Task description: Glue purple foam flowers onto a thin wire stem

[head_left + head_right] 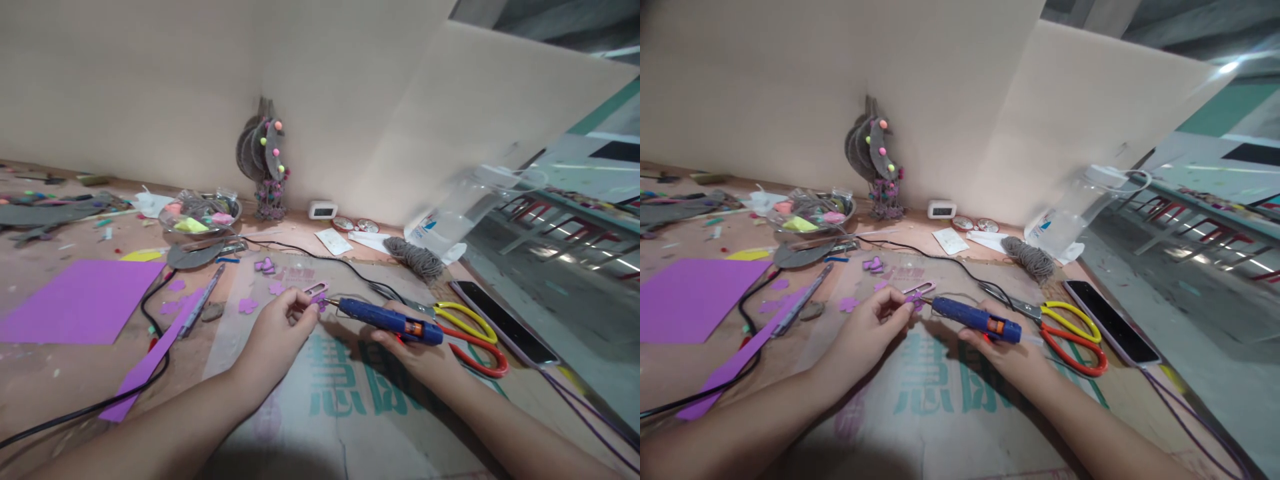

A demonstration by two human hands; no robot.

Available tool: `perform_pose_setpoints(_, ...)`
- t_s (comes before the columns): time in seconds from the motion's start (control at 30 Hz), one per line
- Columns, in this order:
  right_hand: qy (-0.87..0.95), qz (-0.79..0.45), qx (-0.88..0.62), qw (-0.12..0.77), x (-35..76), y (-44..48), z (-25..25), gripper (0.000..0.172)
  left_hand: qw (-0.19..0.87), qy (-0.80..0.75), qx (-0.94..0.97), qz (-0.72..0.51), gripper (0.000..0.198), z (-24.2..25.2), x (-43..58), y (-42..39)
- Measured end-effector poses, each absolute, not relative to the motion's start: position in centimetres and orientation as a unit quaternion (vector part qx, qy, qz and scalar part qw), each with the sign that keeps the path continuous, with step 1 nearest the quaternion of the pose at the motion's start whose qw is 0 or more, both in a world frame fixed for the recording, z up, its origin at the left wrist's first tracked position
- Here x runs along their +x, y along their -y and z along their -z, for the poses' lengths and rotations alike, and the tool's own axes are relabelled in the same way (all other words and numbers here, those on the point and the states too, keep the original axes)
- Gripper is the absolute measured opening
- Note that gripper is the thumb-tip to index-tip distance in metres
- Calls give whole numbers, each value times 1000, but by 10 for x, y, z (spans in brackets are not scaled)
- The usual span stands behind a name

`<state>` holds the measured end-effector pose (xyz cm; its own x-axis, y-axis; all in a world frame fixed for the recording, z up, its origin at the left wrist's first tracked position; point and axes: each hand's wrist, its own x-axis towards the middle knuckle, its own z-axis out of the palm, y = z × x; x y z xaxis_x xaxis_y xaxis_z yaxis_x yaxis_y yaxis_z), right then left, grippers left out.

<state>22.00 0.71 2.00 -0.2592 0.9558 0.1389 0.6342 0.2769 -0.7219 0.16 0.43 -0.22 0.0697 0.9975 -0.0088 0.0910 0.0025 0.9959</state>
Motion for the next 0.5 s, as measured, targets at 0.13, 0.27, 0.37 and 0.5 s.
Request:
perform_pose_setpoints(0.13,742,-276,-534,297,224,-8,-14,29,495,-505,542,-453,13,2,1,-4)
perform_pose_setpoints(0.27,744,-277,-532,295,227,-9,-11,27,496,-508,546,-444,14,2,1,-5)
perform_pose_setpoints(0.37,742,-276,-537,293,226,-9,-13,27,496,-508,549,-441,13,3,1,-4)
perform_pose_setpoints(0.5,742,-269,-542,289,223,-8,-17,26,497,-500,555,-441,14,4,0,-3)
